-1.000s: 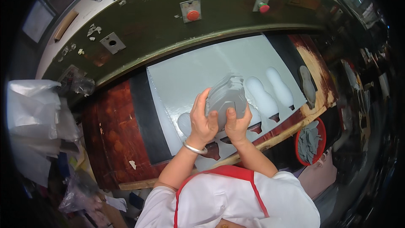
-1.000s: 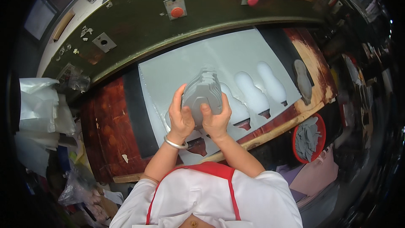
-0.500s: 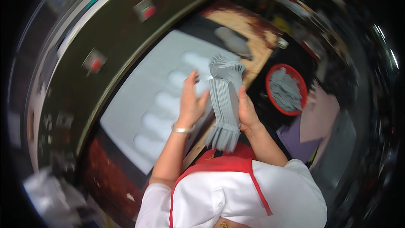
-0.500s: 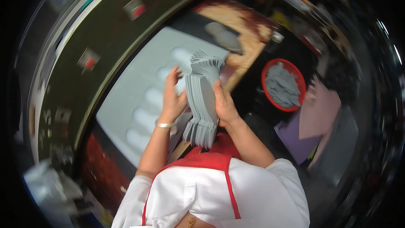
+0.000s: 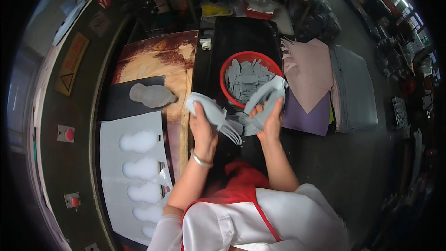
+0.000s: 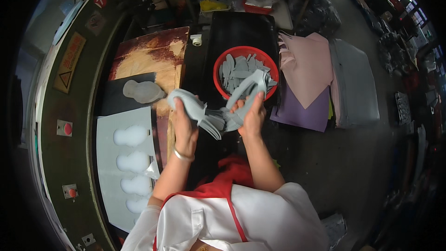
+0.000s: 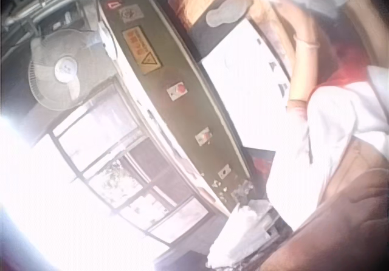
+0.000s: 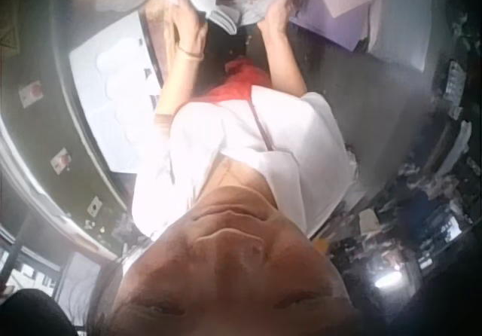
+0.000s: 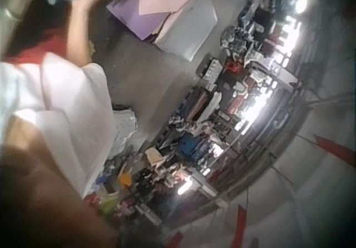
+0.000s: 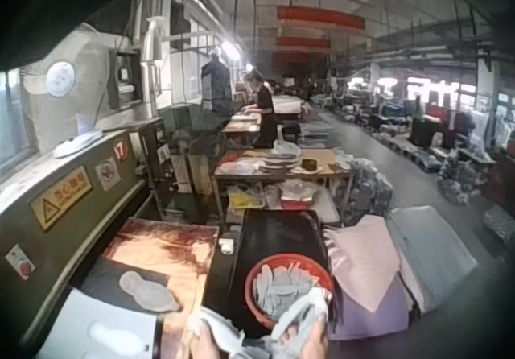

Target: The person unpacks a plastic-wrapped template, places it on a cutting machine, and uses a handheld tool to press and cut multiple shapes from a sheet of material. The cut pieces are collected and placed into a red bin.

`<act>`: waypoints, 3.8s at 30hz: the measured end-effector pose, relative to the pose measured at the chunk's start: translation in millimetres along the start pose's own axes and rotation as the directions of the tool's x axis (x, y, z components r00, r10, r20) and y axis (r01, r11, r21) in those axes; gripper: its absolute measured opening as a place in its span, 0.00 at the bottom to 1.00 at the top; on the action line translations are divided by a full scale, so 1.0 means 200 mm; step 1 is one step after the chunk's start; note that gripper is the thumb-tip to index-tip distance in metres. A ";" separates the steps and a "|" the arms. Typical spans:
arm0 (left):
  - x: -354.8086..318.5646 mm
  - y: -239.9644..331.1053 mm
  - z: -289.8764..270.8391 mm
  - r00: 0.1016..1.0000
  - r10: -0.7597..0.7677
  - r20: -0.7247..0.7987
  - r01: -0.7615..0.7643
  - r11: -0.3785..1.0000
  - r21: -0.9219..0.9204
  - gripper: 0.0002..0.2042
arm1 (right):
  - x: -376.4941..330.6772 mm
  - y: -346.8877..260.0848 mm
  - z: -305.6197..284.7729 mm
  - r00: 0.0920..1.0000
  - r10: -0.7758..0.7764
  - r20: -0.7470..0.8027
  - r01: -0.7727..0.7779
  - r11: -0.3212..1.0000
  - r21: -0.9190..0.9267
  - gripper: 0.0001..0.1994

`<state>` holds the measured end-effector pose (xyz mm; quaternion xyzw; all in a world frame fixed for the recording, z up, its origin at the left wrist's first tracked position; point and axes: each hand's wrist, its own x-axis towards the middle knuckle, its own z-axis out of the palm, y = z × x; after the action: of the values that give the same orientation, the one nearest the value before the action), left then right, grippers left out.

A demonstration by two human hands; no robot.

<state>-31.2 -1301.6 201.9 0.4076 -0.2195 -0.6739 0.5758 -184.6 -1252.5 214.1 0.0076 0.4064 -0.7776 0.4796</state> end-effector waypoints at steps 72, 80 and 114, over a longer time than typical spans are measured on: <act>-2.89 0.43 -1.12 -0.413 0.857 -0.308 0.519 0.500 0.694 0.44 | -2.70 1.21 -0.43 -0.980 0.187 -0.065 0.156 0.525 -0.837 0.60; -3.06 0.24 -1.06 -0.458 0.804 -0.379 0.582 0.593 0.556 0.39 | -2.76 1.14 -0.67 -0.981 -0.107 -0.161 0.181 -0.213 -0.960 0.59; -5.76 -1.65 -2.45 -0.402 -0.244 -0.883 -0.821 0.523 0.229 0.19 | -4.38 1.10 -3.03 -0.451 0.473 -0.757 0.855 -0.014 -0.518 0.34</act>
<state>171.0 -36.4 11.0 0.4110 0.4428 0.1478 0.7830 225.8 -262.9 22.6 0.5535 0.0227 -0.5855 -0.5919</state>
